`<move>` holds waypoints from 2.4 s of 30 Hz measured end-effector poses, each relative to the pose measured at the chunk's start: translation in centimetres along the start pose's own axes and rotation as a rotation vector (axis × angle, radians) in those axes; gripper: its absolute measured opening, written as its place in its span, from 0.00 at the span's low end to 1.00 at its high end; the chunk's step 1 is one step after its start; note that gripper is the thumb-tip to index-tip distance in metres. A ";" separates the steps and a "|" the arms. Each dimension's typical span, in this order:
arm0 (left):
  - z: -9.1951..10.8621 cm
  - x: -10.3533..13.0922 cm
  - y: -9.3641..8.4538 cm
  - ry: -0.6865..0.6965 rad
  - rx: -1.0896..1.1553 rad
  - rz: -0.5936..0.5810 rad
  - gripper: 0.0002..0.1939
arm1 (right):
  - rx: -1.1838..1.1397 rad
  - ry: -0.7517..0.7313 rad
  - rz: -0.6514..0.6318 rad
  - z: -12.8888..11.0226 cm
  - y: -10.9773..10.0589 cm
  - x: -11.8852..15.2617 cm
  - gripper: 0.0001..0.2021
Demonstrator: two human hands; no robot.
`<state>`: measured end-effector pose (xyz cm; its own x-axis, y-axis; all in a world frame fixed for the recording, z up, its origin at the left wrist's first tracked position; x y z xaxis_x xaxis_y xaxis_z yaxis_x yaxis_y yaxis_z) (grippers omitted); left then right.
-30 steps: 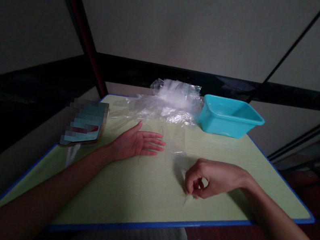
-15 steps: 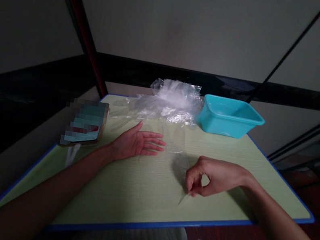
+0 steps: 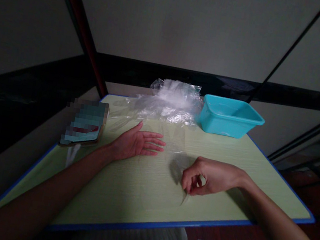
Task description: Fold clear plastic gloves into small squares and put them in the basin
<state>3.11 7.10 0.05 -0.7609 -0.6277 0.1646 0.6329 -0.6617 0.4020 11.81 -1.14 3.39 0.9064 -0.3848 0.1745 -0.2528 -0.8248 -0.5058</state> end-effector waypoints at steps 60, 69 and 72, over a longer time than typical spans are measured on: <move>-1.7 2.4 5.5 -0.159 -0.024 -0.462 0.35 | -0.589 -0.127 0.694 3.0 -7.1 0.7 0.15; 0.1 2.0 3.6 -0.058 -0.127 -0.299 0.28 | -0.622 -0.089 0.853 4.2 -8.6 1.3 0.16; 0.3 1.9 2.2 -0.076 -0.312 -0.164 0.22 | -0.627 -0.071 0.876 4.6 -8.8 1.3 0.16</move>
<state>3.02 4.62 1.48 -0.8569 -0.4783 0.1920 0.5059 -0.8518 0.1360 16.81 7.52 4.18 0.3388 -0.9358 -0.0976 -0.9327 -0.3477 0.0954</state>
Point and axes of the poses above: each hand's wrist, its own x-axis away from the middle knuckle, its own y-axis out of the palm, z = x × y, the point moved 10 cm from there along -x, towards the middle knuckle, and after that the axes turned 9 degrees about -x, right-handed, at the moved point
